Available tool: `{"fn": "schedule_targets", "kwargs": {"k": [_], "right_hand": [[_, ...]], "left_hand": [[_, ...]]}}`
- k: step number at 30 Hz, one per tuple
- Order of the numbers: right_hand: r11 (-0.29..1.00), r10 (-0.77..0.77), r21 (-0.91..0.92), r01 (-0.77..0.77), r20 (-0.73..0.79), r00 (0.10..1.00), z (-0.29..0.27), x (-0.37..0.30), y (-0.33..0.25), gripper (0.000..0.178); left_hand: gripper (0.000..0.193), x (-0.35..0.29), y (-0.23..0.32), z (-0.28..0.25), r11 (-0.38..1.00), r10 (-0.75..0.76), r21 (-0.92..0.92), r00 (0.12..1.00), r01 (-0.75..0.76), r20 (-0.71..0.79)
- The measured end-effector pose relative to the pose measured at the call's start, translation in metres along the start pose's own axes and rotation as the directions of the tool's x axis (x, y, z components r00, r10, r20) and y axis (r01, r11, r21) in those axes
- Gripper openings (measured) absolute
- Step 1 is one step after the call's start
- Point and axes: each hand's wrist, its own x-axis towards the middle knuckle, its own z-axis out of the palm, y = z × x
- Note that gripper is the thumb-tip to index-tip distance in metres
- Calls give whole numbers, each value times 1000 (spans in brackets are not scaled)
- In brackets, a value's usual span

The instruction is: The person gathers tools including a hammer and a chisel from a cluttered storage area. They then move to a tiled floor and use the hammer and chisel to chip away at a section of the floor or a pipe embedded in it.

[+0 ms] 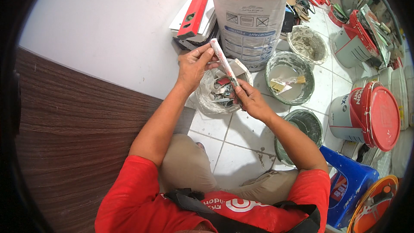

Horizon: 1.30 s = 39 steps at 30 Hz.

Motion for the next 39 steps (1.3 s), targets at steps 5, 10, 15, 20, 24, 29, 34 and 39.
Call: {"fn": "schedule_targets", "kwargs": {"k": [5,10,15,20,24,29,34,39], "right_hand": [[999,-28,-40,25,-53,998,-5,-1,12,46],[988,-101,-128,84,-135,986,-4,3,15,42],[989,-100,-127,79,-171,980,-3,7,11,41],[981,-149,-152,117,-216,965,6,9,-3,40],[857,-395,-389,338,-74,916,20,7,-28,38],[755,-487,-526,392,-48,872,-12,36,-60,31],[505,-234,-863,30,-103,967,-50,68,-21,39],[433,-343,-900,52,-111,933,-58,111,54,58]], "left_hand": [[41,-4,2,7,998,25,58,986,-35,164],[48,-8,4,10,998,46,29,975,-53,217],[48,-12,15,12,998,22,57,966,-37,257],[45,-17,33,15,999,2,45,948,-17,318],[39,-38,51,19,971,-48,237,987,11,153],[45,-84,103,35,962,264,39,889,-269,-375],[53,-123,92,28,950,311,176,853,-260,-419],[56,-112,85,13,940,333,206,857,-271,-392]]}}
